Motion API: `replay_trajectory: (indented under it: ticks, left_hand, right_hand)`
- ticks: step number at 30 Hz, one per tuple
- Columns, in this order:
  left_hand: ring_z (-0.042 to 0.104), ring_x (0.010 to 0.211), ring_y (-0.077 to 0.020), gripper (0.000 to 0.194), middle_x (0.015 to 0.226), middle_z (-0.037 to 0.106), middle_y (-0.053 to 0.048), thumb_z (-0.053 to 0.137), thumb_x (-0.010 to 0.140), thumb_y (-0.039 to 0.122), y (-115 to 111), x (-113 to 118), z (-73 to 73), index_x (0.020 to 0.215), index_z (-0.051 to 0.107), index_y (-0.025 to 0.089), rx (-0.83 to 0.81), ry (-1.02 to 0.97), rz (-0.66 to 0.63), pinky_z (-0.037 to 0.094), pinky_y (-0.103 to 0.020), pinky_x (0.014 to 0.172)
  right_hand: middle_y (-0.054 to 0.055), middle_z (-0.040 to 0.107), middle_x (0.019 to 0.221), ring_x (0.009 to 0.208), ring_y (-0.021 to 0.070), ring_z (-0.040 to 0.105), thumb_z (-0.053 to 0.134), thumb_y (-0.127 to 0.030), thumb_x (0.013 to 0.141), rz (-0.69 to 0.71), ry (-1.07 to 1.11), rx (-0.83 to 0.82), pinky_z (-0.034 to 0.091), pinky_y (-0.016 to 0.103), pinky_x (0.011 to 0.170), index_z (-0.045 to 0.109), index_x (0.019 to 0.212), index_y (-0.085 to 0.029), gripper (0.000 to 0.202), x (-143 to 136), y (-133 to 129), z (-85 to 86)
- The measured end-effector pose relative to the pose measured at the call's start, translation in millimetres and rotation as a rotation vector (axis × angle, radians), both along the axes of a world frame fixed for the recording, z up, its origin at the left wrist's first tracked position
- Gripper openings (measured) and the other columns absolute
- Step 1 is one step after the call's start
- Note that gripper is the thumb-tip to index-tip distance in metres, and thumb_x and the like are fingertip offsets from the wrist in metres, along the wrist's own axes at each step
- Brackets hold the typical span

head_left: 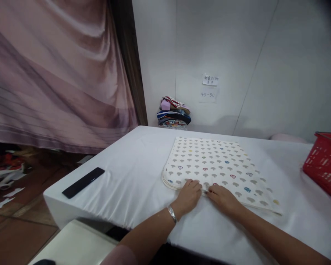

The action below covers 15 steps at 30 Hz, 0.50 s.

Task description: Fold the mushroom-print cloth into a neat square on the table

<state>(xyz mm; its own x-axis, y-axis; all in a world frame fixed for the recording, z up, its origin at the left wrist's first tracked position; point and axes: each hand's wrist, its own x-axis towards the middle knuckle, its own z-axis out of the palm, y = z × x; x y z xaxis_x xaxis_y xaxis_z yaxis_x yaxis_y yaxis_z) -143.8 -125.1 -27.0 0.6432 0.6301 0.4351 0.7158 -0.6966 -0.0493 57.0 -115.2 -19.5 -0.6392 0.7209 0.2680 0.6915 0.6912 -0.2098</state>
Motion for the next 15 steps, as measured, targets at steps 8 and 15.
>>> replay_trajectory:
  ticks: [8,15]
  left_hand:
    - [0.048,0.092,-0.0169,0.021,0.089,0.058,-0.002,0.042,0.090,0.011,2,1,-6.2,0.075,0.056,0.016,-0.056,-0.008,0.004,0.035,-0.034,0.084]
    - [0.050,0.088,-0.0171,0.011,0.083,0.058,0.000,0.057,0.082,0.013,2,3,-11.1,0.071,0.054,0.016,-0.081,-0.092,0.026,0.037,-0.035,0.084]
  right_hand:
    - [0.009,0.066,0.103,0.088,0.0216,0.061,0.039,-0.030,0.091,0.119,0.028,-0.148,0.048,0.036,0.077,0.054,0.125,-0.024,0.037,18,26,15.6]
    - [0.006,0.069,0.098,0.085,0.0218,0.062,0.036,-0.034,0.089,-0.153,0.019,-0.248,0.048,0.034,0.076,0.068,0.096,-0.024,0.034,4,149,44.7]
